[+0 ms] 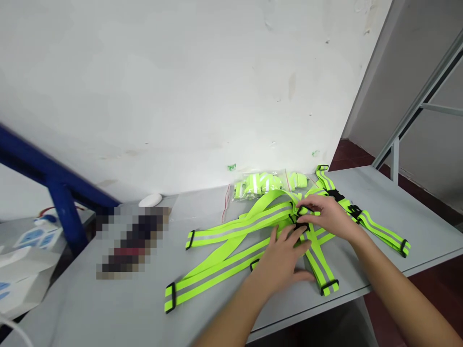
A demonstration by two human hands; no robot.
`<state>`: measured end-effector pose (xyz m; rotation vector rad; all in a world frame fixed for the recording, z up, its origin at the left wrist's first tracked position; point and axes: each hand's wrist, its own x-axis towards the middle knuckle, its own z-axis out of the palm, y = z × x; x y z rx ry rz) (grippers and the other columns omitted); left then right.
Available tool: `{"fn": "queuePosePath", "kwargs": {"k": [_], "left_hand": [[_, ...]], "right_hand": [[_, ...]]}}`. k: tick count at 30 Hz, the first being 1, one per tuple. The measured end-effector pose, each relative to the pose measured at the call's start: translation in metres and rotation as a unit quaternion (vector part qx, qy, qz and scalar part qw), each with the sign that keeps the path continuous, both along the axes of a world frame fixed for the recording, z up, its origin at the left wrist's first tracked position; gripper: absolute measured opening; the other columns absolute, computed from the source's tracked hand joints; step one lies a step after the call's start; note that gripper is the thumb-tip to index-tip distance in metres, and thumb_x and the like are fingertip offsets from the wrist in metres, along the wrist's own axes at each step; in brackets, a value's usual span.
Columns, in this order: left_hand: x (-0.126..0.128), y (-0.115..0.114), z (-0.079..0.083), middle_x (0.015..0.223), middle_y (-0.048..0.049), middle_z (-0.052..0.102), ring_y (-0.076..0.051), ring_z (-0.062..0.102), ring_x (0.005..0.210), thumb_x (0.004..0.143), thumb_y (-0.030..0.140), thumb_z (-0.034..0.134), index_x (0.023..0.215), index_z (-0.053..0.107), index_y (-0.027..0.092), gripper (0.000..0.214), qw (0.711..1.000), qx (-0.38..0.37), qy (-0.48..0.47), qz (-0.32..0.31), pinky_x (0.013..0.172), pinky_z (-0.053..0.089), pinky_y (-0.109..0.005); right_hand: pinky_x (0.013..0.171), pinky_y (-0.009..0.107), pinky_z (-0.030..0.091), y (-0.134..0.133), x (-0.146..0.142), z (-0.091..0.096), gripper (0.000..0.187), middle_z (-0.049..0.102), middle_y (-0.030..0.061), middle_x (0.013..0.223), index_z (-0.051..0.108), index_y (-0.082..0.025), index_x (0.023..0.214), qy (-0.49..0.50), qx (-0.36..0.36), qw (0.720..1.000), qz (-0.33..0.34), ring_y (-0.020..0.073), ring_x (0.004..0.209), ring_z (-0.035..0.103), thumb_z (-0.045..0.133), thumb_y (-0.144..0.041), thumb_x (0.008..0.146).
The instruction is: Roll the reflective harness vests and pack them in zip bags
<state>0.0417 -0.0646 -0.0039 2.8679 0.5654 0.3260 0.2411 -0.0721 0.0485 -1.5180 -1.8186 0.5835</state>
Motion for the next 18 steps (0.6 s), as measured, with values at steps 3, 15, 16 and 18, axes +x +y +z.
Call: {"fn": "queuePosePath", "kwargs": {"k": [3, 15, 16, 18], "left_hand": [[-0.001, 0.0, -0.004, 0.135, -0.0052, 0.053, -0.031, 0.041, 0.126, 0.084, 0.056, 0.058, 0.125, 0.055, 0.03, 0.048, 1.0, -0.011, -0.013, 0.012, 0.108, 0.021, -0.06], [0.001, -0.003, -0.001, 0.105, -0.0018, 0.066, -0.021, 0.053, 0.103, 0.092, 0.032, 0.054, 0.097, 0.059, 0.023, 0.011, 0.994, 0.013, -0.102, 0.029, 0.088, 0.036, -0.039], [0.001, -0.003, 0.001, 0.11, -0.0032, 0.064, -0.022, 0.052, 0.103, 0.09, 0.031, 0.056, 0.1, 0.058, 0.022, 0.013, 0.993, 0.022, -0.106, 0.04, 0.087, 0.037, -0.039], [0.001, -0.003, 0.003, 0.119, -0.0063, 0.06, -0.023, 0.051, 0.106, 0.088, 0.029, 0.058, 0.107, 0.056, 0.021, 0.02, 0.99, 0.034, -0.118, 0.071, 0.089, 0.038, -0.04]], "right_hand": [[0.07, 0.029, 0.046, -0.01, 0.003, -0.014, 0.021, 0.067, 0.0018, 0.089, 0.071, -0.025, 0.1, 0.001, -0.057, 0.998, 0.04, 0.0185, 0.078, 0.058, 0.066, -0.034, 0.082], [0.08, 0.037, 0.05, -0.016, -0.001, -0.051, 0.042, 0.044, 0.0054, 0.093, 0.049, -0.03, 0.138, -0.127, 0.011, 0.992, -0.01, 0.0204, 0.086, 0.052, 0.04, -0.027, 0.097], [0.082, 0.037, 0.05, -0.02, -0.001, -0.05, 0.044, 0.045, 0.0054, 0.096, 0.045, -0.031, 0.14, -0.109, 0.011, 0.994, -0.009, 0.0196, 0.087, 0.053, 0.039, -0.025, 0.097], [0.085, 0.036, 0.049, -0.028, 0.0, -0.05, 0.045, 0.048, 0.0057, 0.104, 0.041, -0.032, 0.141, -0.073, 0.011, 0.997, -0.012, 0.019, 0.092, 0.055, 0.042, -0.024, 0.096]]}}
